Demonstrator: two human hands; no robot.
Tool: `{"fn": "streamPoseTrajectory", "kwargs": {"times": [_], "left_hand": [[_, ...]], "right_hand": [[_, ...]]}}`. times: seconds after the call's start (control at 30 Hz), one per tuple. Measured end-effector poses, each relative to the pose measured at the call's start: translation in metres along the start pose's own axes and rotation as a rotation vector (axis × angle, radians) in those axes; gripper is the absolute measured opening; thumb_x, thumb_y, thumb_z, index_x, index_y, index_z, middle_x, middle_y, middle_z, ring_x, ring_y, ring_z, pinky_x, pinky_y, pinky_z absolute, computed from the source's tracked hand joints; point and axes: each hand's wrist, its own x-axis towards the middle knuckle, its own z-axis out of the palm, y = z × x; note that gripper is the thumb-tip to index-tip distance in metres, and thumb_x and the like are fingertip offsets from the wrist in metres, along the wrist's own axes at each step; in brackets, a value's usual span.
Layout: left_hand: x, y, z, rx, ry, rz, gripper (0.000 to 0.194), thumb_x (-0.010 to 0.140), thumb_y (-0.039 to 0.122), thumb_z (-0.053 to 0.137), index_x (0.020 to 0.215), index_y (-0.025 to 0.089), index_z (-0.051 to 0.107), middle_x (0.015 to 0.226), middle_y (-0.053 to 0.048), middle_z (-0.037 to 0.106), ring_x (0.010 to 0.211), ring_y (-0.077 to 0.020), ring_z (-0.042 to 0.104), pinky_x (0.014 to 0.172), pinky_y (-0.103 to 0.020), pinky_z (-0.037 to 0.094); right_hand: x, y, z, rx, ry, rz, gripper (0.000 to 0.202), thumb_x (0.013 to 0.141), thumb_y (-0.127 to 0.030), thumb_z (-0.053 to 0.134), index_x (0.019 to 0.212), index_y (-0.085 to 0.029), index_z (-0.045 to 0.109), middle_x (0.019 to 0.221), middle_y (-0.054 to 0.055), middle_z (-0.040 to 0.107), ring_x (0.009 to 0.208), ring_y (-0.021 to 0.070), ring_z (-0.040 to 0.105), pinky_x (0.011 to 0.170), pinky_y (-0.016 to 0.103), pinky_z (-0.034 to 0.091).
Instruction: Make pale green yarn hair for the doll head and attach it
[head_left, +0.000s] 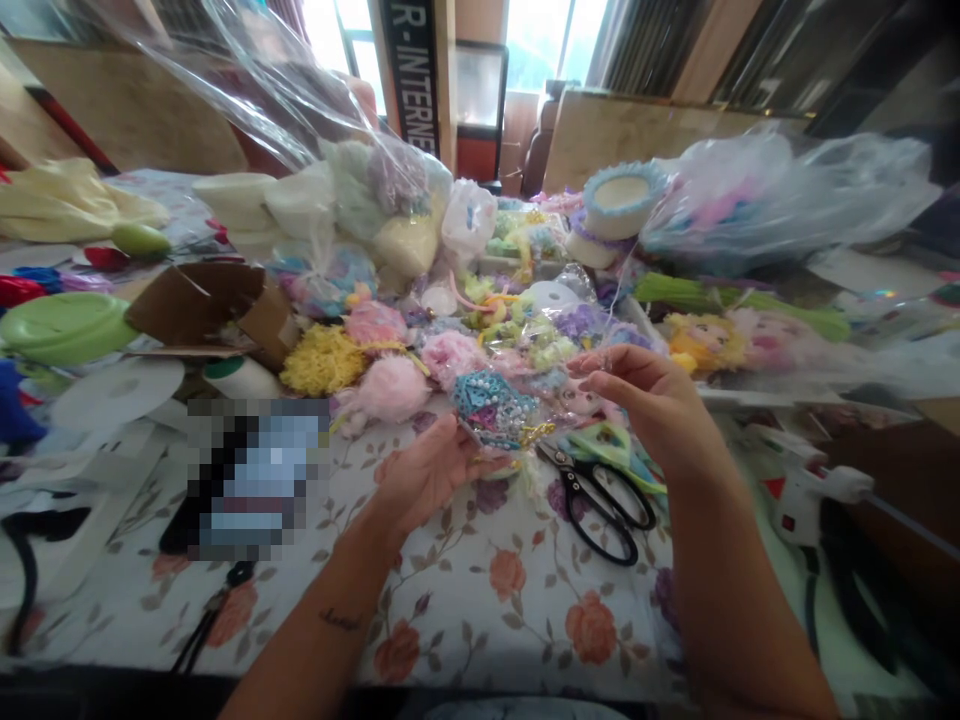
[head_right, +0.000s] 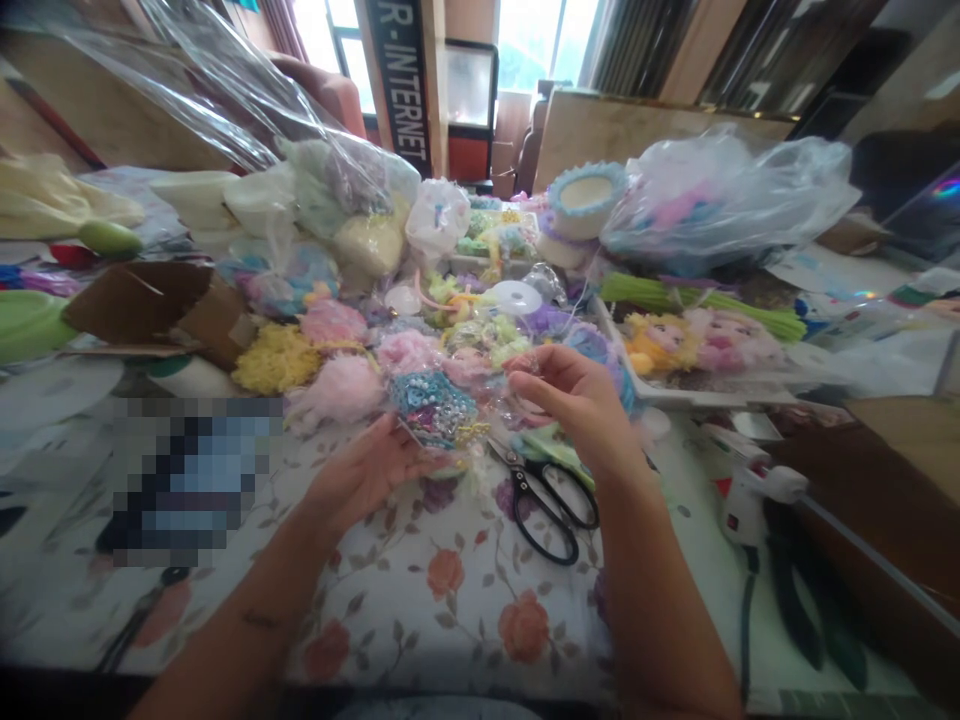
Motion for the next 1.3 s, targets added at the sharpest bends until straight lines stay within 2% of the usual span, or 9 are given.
{"fn": "streamPoseTrajectory", "kwargs": {"times": [0.1,0.23,0.33,0.43,0.57,0.63,0.77,1.07,1.3], "left_hand": [[0.0,-0.002,0.0,0.037,0.022,0.018,0.028,0.09,0.036,0.06,0.11,0.018,0.065,0.114,-0.009,0.07,0.108,-0.0249,0.065,0.099,-0.049,0.051],[0.001,-0.007,0.0,0.126,0.075,0.083,0.035,0.077,0.027,0.076,0.109,0.019,0.064,0.101,-0.006,0.072,0.095,-0.0222,0.069,0.088,-0.04,0.057],[0.002,-0.009,-0.001,0.158,0.148,0.114,0.038,0.072,0.02,0.08,0.106,0.02,0.065,0.093,-0.002,0.072,0.082,-0.0166,0.069,0.074,-0.029,0.059],[0.003,-0.009,-0.001,0.167,0.227,0.13,0.035,0.072,0.021,0.08,0.104,0.018,0.066,0.091,-0.001,0.072,0.072,-0.0129,0.068,0.065,-0.024,0.057],[0.003,-0.011,0.0,0.196,0.256,0.141,0.03,0.072,0.02,0.08,0.099,0.018,0.068,0.087,-0.002,0.073,0.071,-0.0136,0.067,0.066,-0.024,0.057],[0.003,-0.013,0.001,0.239,0.265,0.137,0.029,0.071,0.02,0.08,0.097,0.017,0.068,0.084,-0.002,0.073,0.072,-0.0147,0.068,0.064,-0.025,0.056],[0.003,-0.017,0.002,0.29,0.279,0.139,0.034,0.069,0.022,0.082,0.1,0.016,0.068,0.085,-0.004,0.074,0.071,-0.0165,0.068,0.063,-0.025,0.056],[0.004,-0.02,0.003,0.278,0.223,0.163,0.034,0.072,0.021,0.08,0.103,0.017,0.067,0.087,-0.003,0.074,0.072,-0.0133,0.068,0.068,-0.023,0.056],[0.005,-0.021,0.003,0.294,0.252,0.192,0.041,0.07,0.02,0.082,0.108,0.017,0.065,0.083,-0.002,0.073,0.071,-0.0121,0.067,0.068,-0.021,0.053]], "right_hand": [[-0.005,-0.003,0.001,-0.075,-0.055,-0.042,0.016,0.083,-0.037,0.07,0.093,-0.026,0.074,0.095,0.002,0.071,0.081,0.0168,0.064,0.067,0.027,0.051],[-0.008,-0.008,-0.002,-0.078,-0.292,-0.182,0.031,0.092,-0.042,0.054,0.083,-0.025,0.078,0.1,0.005,0.073,0.1,0.0244,0.064,0.088,0.038,0.05],[-0.007,-0.008,-0.003,0.071,-0.425,-0.136,0.04,0.091,-0.045,0.047,0.078,-0.023,0.078,0.095,0.007,0.074,0.093,0.0261,0.066,0.083,0.04,0.053],[-0.005,-0.005,-0.001,0.24,-0.376,0.028,0.027,0.085,-0.04,0.055,0.08,-0.023,0.075,0.086,0.006,0.074,0.068,0.0222,0.068,0.061,0.036,0.056],[-0.004,0.002,0.007,0.029,-0.383,0.17,0.015,0.082,-0.035,0.068,0.086,-0.023,0.074,0.065,0.002,0.07,0.053,0.017,0.064,0.052,0.03,0.053],[-0.003,0.006,0.013,-0.074,-0.411,0.158,0.018,0.08,-0.037,0.071,0.089,-0.022,0.074,0.056,0.0,0.063,0.048,0.0148,0.059,0.048,0.027,0.048],[0.0,0.014,0.023,-0.183,-0.335,0.059,0.019,0.076,-0.035,0.074,0.088,-0.02,0.074,0.065,0.0,0.063,0.047,0.0104,0.049,0.044,0.025,0.038],[0.008,0.024,0.023,-0.506,-0.338,-0.131,0.024,0.08,-0.041,0.071,0.072,-0.018,0.067,0.064,0.001,0.06,0.062,0.015,0.051,0.059,0.029,0.039],[0.006,0.023,0.026,-0.394,-0.329,-0.144,0.02,0.079,-0.039,0.071,0.074,-0.02,0.069,0.068,0.001,0.064,0.066,0.0164,0.055,0.062,0.03,0.042]]}}
